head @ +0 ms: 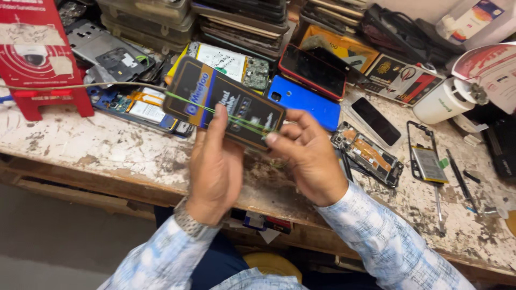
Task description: The person removes rubber bands from a smartphone and peels off protective film from the screen. They then use a small metal tool to pry open the phone's back cover, revealing the internal components. The person continues to manipulate the phone and its parts on a cluttered workbench.
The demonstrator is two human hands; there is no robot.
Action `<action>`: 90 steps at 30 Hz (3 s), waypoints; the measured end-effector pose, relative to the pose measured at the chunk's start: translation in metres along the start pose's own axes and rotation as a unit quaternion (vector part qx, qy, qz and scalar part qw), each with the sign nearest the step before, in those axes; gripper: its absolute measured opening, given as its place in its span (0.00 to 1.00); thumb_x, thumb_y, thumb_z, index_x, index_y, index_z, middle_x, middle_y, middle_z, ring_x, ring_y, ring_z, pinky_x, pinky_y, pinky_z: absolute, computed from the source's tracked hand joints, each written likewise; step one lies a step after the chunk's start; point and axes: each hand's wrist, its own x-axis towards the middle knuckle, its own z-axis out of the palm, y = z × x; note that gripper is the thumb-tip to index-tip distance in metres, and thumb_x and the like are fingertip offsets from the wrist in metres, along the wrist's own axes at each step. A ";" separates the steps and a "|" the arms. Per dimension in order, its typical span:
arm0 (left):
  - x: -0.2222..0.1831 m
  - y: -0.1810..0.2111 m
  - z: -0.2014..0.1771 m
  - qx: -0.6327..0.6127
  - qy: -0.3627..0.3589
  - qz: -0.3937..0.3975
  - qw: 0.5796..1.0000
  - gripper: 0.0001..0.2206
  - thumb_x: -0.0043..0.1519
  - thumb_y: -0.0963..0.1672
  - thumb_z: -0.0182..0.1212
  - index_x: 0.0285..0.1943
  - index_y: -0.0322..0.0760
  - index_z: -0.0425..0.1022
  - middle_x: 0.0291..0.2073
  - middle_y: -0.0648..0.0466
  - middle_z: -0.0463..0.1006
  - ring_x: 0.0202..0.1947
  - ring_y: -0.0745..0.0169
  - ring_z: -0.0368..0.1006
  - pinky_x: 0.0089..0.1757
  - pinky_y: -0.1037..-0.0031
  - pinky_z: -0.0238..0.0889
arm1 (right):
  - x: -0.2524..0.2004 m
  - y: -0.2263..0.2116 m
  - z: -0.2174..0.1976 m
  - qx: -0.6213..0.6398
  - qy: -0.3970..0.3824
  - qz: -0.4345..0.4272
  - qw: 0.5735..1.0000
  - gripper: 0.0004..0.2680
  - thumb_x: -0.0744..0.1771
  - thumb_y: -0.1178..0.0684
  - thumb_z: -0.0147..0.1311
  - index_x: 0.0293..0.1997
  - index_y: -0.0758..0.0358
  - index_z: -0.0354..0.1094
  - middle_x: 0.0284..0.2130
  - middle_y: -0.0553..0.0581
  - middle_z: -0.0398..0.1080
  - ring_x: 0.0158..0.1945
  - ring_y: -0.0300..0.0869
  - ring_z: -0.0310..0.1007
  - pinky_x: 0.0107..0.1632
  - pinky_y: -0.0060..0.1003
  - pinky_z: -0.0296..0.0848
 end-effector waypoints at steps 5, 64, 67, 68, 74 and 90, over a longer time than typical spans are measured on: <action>-0.016 0.023 -0.009 0.119 -0.002 -0.152 0.981 0.16 0.68 0.44 0.55 0.62 0.28 0.70 0.45 0.44 0.82 0.41 0.52 0.81 0.38 0.66 0.78 | 0.009 -0.012 -0.037 -0.018 0.092 -0.143 0.985 0.07 0.69 0.63 0.58 0.50 0.67 0.64 0.39 0.55 0.74 0.42 0.37 0.74 0.47 0.34 0.75; 0.056 0.041 0.002 0.779 -0.319 -0.061 0.537 0.21 0.61 0.43 0.62 0.65 0.37 0.71 0.48 0.49 0.82 0.36 0.59 0.81 0.42 0.68 0.72 | -0.009 -0.068 -0.106 -0.100 0.087 -0.127 0.983 0.09 0.69 0.61 0.58 0.52 0.66 0.63 0.44 0.55 0.75 0.43 0.35 0.76 0.50 0.31 0.78; 0.057 0.041 0.010 0.684 -0.234 -0.145 0.676 0.19 0.66 0.46 0.55 0.66 0.40 0.73 0.45 0.52 0.84 0.34 0.64 0.82 0.39 0.72 0.76 | -0.017 -0.073 -0.104 -0.107 0.081 -0.124 0.983 0.08 0.70 0.61 0.59 0.53 0.66 0.64 0.45 0.55 0.75 0.45 0.35 0.76 0.52 0.31 0.77; 0.060 0.037 0.015 0.611 -0.217 -0.173 0.742 0.19 0.66 0.48 0.54 0.64 0.39 0.72 0.45 0.53 0.83 0.36 0.66 0.81 0.38 0.73 0.75 | -0.017 -0.077 -0.103 -0.121 0.069 -0.117 0.983 0.09 0.69 0.61 0.58 0.53 0.66 0.65 0.44 0.55 0.75 0.45 0.36 0.77 0.52 0.31 0.78; 0.040 0.026 0.034 0.466 -0.266 -0.322 0.780 0.20 0.58 0.44 0.66 0.59 0.34 0.77 0.42 0.54 0.83 0.38 0.69 0.77 0.34 0.74 0.72 | -0.002 -0.088 -0.067 -0.224 -0.058 -0.078 0.970 0.11 0.68 0.59 0.60 0.54 0.67 0.65 0.43 0.52 0.74 0.45 0.35 0.76 0.51 0.31 0.77; -0.034 -0.001 -0.022 0.195 -0.086 -0.145 0.966 0.17 0.62 0.37 0.64 0.60 0.34 0.70 0.49 0.53 0.80 0.49 0.66 0.77 0.51 0.71 0.73 | -0.085 -0.003 -0.009 -0.151 0.025 -0.081 0.985 0.13 0.65 0.67 0.59 0.48 0.63 0.57 0.43 0.55 0.69 0.50 0.39 0.73 0.56 0.35 0.74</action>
